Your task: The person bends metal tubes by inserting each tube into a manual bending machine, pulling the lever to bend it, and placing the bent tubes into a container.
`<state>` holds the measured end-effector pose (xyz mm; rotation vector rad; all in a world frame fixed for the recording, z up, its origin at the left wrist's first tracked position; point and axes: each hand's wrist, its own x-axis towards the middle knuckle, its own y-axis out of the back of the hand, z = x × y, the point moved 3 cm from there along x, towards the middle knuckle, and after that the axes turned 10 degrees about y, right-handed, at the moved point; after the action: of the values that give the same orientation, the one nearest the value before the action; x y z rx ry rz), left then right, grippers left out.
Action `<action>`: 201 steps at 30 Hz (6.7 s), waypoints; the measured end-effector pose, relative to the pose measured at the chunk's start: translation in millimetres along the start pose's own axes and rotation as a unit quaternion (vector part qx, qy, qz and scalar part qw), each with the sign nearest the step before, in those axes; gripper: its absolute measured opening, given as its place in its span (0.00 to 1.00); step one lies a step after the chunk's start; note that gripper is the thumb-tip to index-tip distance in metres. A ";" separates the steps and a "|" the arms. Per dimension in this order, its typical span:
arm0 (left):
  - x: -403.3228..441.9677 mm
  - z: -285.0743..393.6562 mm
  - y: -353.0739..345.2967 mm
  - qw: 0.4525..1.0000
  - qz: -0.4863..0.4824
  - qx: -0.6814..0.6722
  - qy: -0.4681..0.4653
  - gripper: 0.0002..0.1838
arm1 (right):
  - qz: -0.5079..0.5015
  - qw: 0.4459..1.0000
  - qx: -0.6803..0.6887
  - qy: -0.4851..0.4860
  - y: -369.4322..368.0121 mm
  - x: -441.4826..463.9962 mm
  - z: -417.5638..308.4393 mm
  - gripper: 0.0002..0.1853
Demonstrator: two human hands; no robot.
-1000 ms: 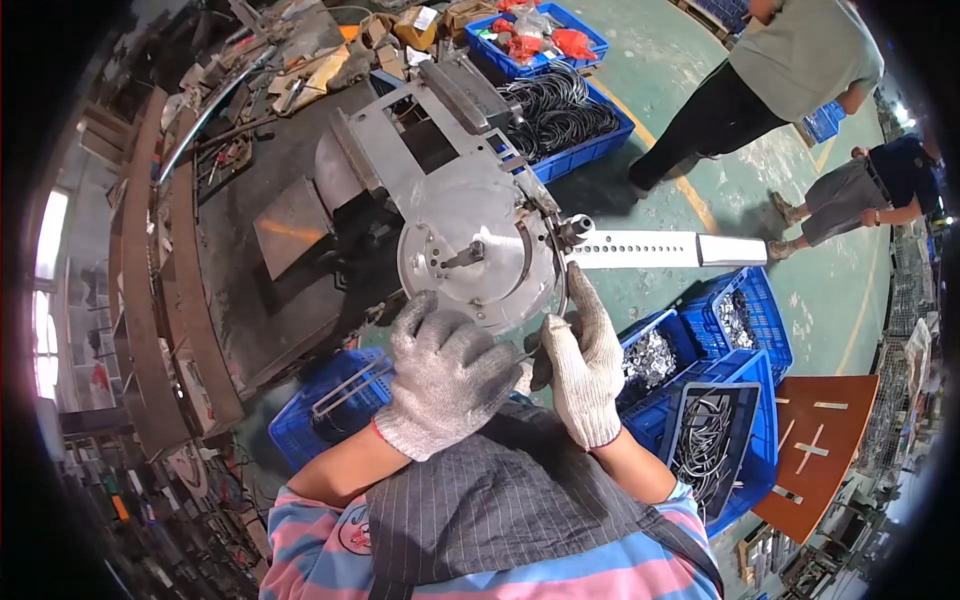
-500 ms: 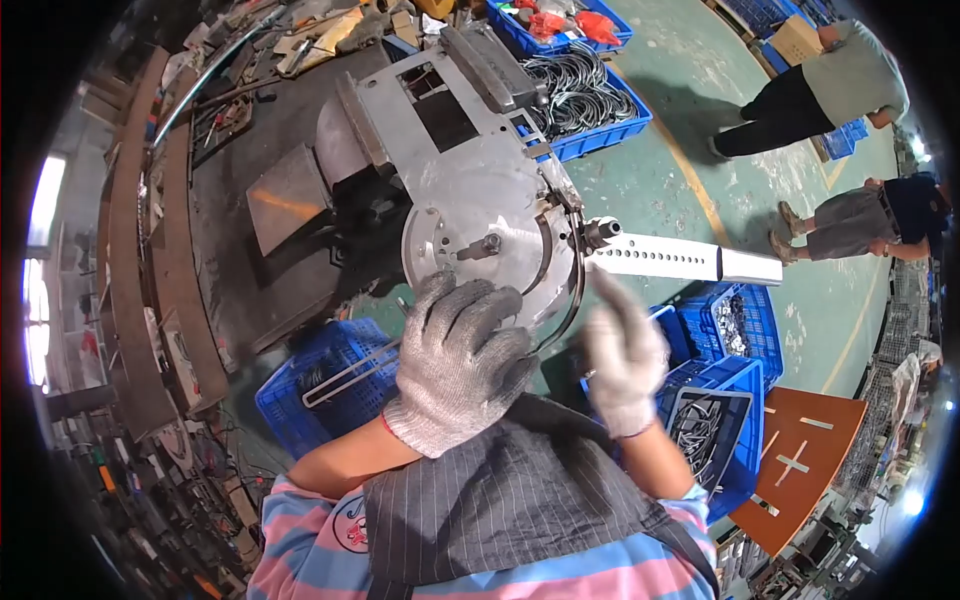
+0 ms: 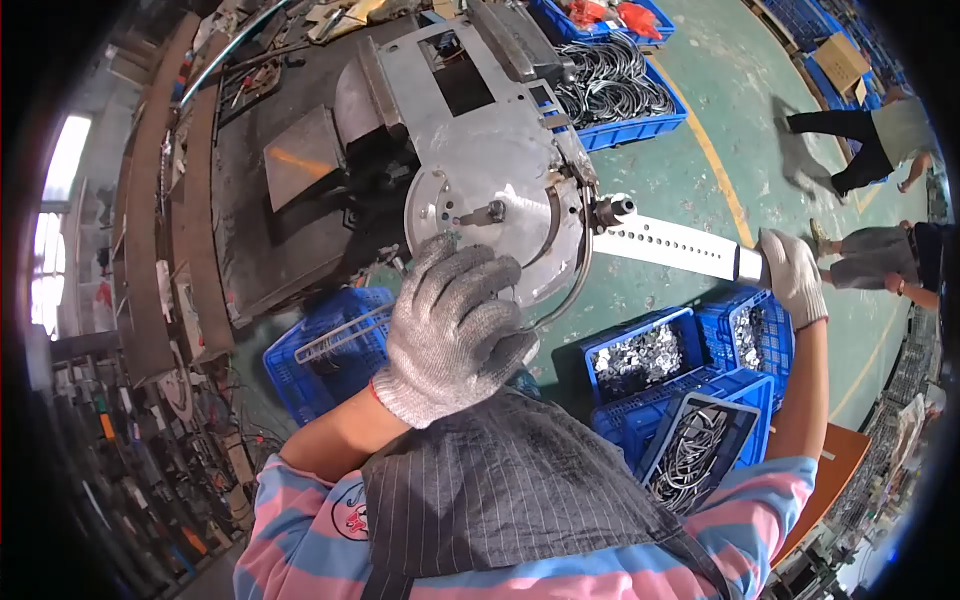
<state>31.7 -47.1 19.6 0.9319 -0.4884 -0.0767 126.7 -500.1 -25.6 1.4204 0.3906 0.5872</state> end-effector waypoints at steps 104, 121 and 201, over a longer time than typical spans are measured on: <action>-48.6 117.1 -58.3 0.959 -0.157 -0.095 -0.218 0.13 | -0.160 0.768 0.237 -0.572 -71.5 -426.3 -185.2 0.13; -73.8 103.9 -86.4 0.957 -0.198 -0.164 -0.133 0.14 | 0.071 0.863 0.111 -0.488 -4.1 -402.5 -227.5 0.08; -0.8 6.9 -4.0 0.999 0.034 0.034 -0.009 0.16 | 0.025 0.979 0.062 -0.190 16.5 -57.5 -83.0 0.24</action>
<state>28.5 -54.4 19.5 0.9812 -0.5427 -0.0064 29.9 -466.8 -24.8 1.6265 0.0873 0.3235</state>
